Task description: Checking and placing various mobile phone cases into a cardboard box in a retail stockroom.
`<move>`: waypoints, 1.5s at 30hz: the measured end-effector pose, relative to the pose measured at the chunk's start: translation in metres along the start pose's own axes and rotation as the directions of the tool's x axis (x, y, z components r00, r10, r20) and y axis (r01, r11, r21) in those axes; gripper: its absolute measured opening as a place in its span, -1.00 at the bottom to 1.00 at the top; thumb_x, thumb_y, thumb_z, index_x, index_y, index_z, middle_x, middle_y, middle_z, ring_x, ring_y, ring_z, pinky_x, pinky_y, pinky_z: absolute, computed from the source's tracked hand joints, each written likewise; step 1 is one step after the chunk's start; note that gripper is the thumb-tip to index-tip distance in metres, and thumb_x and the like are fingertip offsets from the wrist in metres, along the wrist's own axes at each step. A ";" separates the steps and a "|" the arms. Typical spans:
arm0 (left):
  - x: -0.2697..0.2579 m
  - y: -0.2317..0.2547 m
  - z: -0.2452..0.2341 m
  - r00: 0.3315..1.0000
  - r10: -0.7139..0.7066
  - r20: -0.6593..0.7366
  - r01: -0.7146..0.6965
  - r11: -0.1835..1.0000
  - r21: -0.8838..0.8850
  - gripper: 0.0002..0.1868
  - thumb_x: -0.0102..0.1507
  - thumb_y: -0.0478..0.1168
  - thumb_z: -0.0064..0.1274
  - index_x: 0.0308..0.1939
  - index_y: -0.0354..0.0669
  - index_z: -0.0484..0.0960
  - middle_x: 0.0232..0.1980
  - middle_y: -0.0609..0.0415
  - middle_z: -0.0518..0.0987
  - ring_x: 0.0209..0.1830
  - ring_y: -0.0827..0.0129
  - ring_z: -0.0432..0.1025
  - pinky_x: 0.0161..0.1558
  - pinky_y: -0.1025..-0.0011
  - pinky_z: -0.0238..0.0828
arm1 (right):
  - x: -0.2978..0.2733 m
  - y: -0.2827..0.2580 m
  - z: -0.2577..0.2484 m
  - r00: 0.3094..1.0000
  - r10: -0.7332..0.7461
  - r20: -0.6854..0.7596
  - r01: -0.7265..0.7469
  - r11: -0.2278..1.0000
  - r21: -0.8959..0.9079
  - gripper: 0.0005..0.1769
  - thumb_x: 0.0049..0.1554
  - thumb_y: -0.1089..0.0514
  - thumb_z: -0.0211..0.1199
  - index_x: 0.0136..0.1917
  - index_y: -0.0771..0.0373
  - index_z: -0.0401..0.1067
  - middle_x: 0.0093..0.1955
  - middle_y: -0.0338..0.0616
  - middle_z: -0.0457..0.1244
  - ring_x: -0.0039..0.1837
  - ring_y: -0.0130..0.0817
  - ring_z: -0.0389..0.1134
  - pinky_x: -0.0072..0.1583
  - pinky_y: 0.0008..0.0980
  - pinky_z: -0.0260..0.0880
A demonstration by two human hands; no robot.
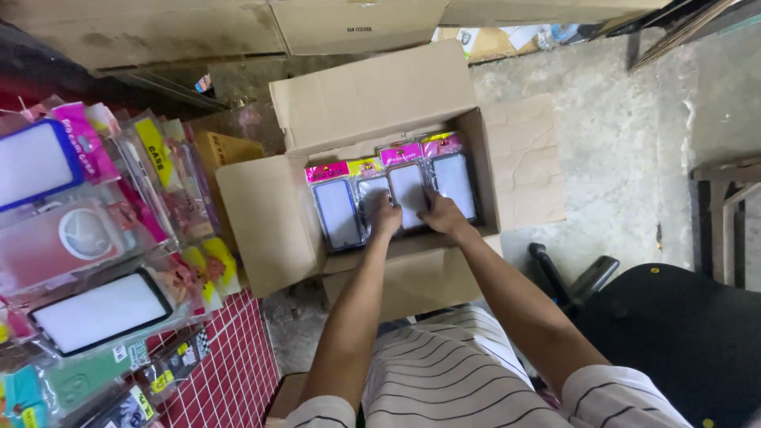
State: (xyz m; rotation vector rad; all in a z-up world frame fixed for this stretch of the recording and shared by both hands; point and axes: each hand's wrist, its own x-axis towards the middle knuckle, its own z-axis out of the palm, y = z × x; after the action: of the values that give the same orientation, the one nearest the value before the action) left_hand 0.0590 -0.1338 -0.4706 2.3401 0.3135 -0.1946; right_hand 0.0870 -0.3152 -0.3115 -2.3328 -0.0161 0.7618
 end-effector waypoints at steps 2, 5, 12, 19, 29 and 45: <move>0.000 0.022 -0.012 0.994 -0.075 0.074 0.074 0.997 0.024 -0.52 0.12 -0.23 0.12 0.11 -0.28 0.50 0.07 -0.34 0.57 0.13 -0.23 0.44 0.14 0.00 0.36 | 0.006 0.009 0.013 0.999 0.039 0.009 -0.039 0.999 -0.001 -0.06 0.02 0.00 0.39 0.53 0.33 0.09 0.20 0.34 0.30 0.25 0.22 0.35 0.27 -0.02 0.36; 0.004 0.027 -0.007 0.978 -0.163 0.130 0.154 0.985 0.082 -0.58 0.14 -0.25 0.08 0.07 -0.29 0.51 0.08 -0.36 0.56 0.15 -0.24 0.43 0.20 -0.01 0.36 | 0.015 0.015 0.027 0.995 0.096 -0.005 -0.096 0.995 -0.010 -0.05 0.04 0.01 0.35 0.57 0.33 0.02 0.19 0.37 0.31 0.27 0.23 0.34 0.29 0.00 0.36; -0.006 0.043 -0.015 0.992 -0.114 -0.055 0.111 0.993 -0.046 -0.50 0.04 -0.28 0.17 0.06 -0.33 0.51 -0.03 -0.36 0.57 0.03 -0.25 0.44 0.09 -0.01 0.38 | 0.007 0.001 0.016 0.983 0.109 -0.150 -0.092 0.989 0.116 -0.28 0.02 0.07 0.37 0.42 0.21 0.28 0.17 0.23 0.36 0.24 0.20 0.35 0.23 0.00 0.39; -0.011 0.033 -0.029 0.983 -0.184 0.014 0.179 0.932 -0.316 -0.54 0.07 -0.22 0.31 0.04 -0.12 0.59 -0.07 -0.01 0.67 -0.07 0.18 0.57 0.01 0.24 0.48 | 0.012 0.020 0.018 0.966 0.110 -0.235 -0.045 0.963 0.265 -0.40 -0.02 0.09 0.42 0.28 0.27 0.44 0.02 0.06 0.43 0.04 -0.11 0.49 0.09 -0.18 0.48; -0.042 0.127 -0.183 0.973 -0.002 0.229 0.196 0.524 -0.829 -0.59 0.32 -0.23 0.16 0.25 -0.10 0.54 0.03 0.11 0.59 -0.02 0.40 0.48 -0.06 0.40 0.45 | -0.054 -0.103 -0.063 0.984 0.072 0.162 -0.175 0.233 0.957 -0.60 0.19 0.17 0.21 0.28 0.32 0.44 0.07 -0.03 0.42 0.02 -0.28 0.47 0.07 -0.25 0.53; -0.150 0.290 -0.446 0.676 0.725 -0.134 -0.720 0.688 0.091 -0.63 0.15 -0.14 0.32 0.01 -0.08 0.66 0.29 -0.09 0.42 0.34 -0.03 0.29 0.31 0.01 0.22 | -0.140 -0.261 -0.132 0.987 -0.109 -0.119 0.128 0.080 0.989 -0.69 0.27 0.15 0.16 0.20 0.39 0.41 0.02 0.04 0.39 -0.02 -0.22 0.46 0.02 -0.21 0.53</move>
State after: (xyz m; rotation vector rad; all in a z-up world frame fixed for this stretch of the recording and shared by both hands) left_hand 0.0180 -0.0413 0.0728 2.3243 -0.5698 0.3890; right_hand 0.0895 -0.2220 -0.0010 -0.9027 0.2559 0.3873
